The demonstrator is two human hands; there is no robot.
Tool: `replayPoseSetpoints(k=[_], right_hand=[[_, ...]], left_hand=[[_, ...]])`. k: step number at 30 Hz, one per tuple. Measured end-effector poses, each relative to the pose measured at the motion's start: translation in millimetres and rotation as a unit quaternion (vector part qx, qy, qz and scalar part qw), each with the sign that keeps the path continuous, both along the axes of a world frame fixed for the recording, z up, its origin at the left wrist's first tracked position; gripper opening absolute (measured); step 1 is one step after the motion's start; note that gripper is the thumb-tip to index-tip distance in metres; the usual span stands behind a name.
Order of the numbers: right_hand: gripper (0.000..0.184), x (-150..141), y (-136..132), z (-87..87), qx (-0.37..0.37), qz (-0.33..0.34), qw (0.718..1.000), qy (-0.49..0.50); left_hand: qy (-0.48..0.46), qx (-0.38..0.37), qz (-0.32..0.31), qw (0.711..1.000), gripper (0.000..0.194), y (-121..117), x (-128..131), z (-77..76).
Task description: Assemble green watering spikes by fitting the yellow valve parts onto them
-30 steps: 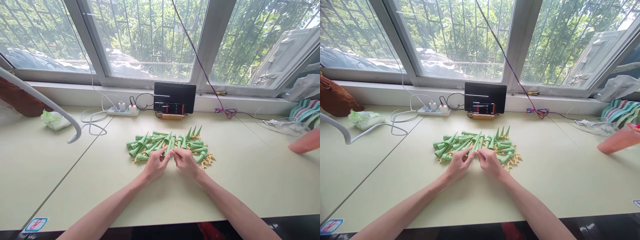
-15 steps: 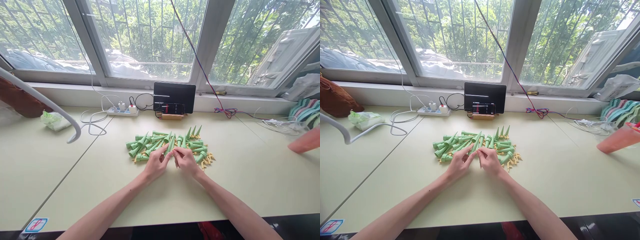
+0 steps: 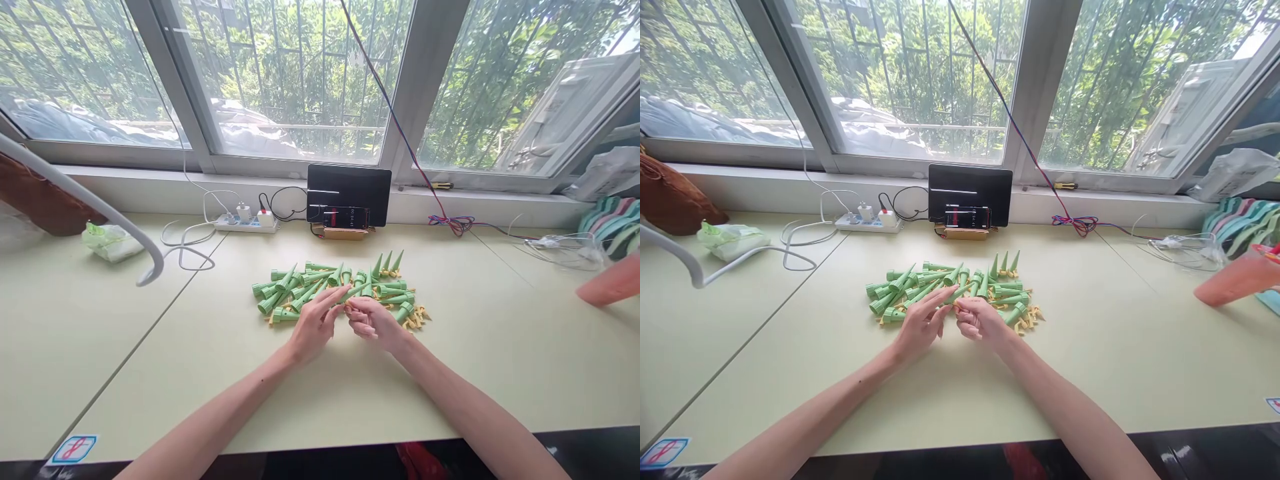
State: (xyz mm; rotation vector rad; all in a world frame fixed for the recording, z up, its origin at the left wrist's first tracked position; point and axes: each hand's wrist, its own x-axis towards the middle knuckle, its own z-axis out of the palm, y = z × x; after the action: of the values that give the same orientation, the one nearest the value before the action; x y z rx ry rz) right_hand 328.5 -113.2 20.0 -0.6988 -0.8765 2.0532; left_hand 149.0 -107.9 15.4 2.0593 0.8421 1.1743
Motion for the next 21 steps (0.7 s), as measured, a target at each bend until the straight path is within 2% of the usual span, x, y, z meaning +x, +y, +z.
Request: replayPoseSetpoints(k=[5, 14, 17, 21], right_hand=[[0.027, 1.0, -1.0, -1.0, -0.032, 0.032, 0.998, 0.032], [0.033, -6.0, -1.8, -3.2, -0.025, -0.009, 0.999, 0.036], [0.037, -8.2, -2.4, -2.9, -0.003, -0.028, 0.999, 0.022], [0.043, -11.0, -3.6, -3.4, 0.069, -0.073, 0.994, -0.038]], left_hand=[[0.007, 0.045, 0.013, 0.999, 0.039, -0.3, 0.2, -0.9], [0.055, 0.025, 0.032, 0.998, 0.042, 0.2, -1.3, 1.6], [0.065, 0.013, 0.041, 0.997, 0.043, 0.0, -1.3, -0.1], [0.079, 0.003, 0.056, 0.995, 0.045, -0.2, -0.9, -1.5]])
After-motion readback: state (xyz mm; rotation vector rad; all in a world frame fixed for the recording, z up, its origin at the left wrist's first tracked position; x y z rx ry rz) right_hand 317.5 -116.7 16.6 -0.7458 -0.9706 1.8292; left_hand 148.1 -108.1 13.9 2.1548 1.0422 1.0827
